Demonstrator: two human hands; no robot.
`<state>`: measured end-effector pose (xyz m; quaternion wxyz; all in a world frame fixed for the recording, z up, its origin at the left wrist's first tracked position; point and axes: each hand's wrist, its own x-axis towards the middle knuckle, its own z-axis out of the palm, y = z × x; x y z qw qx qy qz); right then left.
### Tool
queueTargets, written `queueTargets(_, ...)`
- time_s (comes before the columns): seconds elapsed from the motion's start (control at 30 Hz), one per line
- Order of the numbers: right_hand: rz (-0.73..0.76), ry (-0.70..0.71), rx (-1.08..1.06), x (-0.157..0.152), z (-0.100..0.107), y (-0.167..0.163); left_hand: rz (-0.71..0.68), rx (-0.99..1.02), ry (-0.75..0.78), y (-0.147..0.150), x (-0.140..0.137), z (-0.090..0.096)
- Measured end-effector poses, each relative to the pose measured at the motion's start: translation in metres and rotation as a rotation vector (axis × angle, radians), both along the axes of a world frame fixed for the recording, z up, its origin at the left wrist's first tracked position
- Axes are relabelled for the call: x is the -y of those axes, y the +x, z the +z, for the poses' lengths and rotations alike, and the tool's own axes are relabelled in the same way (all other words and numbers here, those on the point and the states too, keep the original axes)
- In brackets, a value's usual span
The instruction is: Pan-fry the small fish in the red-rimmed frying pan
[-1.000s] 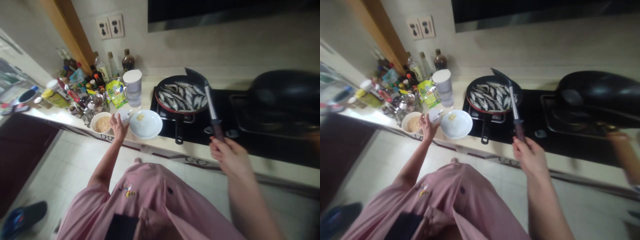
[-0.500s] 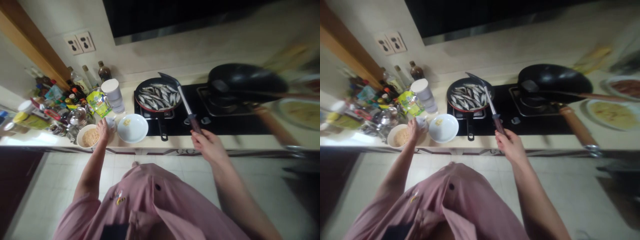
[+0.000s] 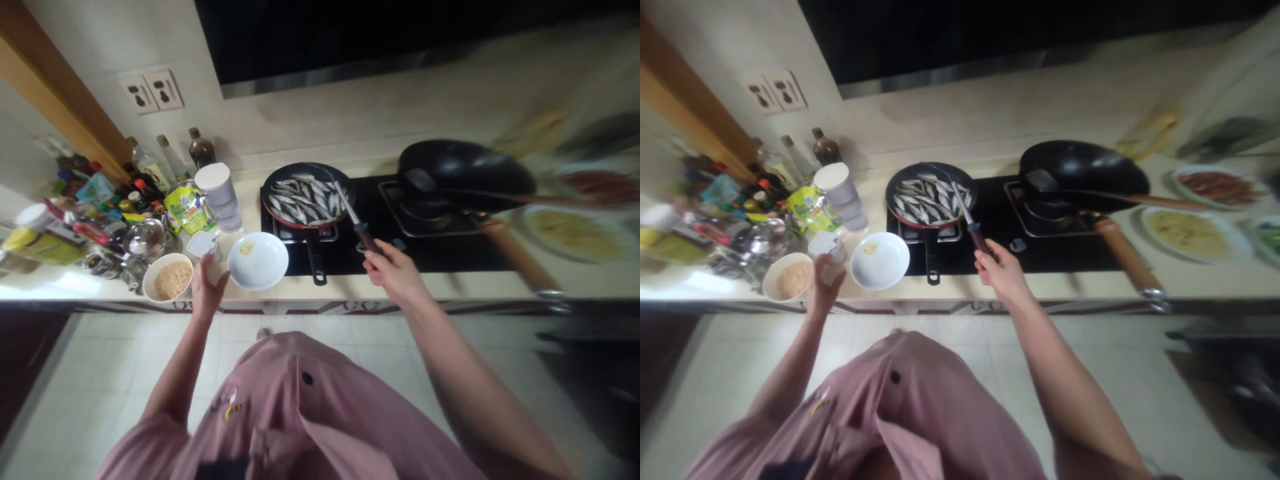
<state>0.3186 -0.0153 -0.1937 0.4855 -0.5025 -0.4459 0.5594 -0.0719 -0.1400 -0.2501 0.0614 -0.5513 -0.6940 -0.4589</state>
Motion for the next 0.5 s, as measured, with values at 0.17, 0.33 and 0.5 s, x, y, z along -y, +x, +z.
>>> queueTargets(0.17,0.036,0.006,0.123,-0.04,0.008,-0.019,-0.104,0.338,-0.158,0.055,0.062,-0.057)
queueTargets(0.33,0.111,0.053,0.254,-0.072,0.013,-0.037,0.002,0.507,-0.246,0.064,0.097,-0.082)
queueTargets(0.5,0.136,0.047,0.28,-0.083,0.013,-0.047,0.092,0.501,-0.23,0.056,0.11,-0.075)
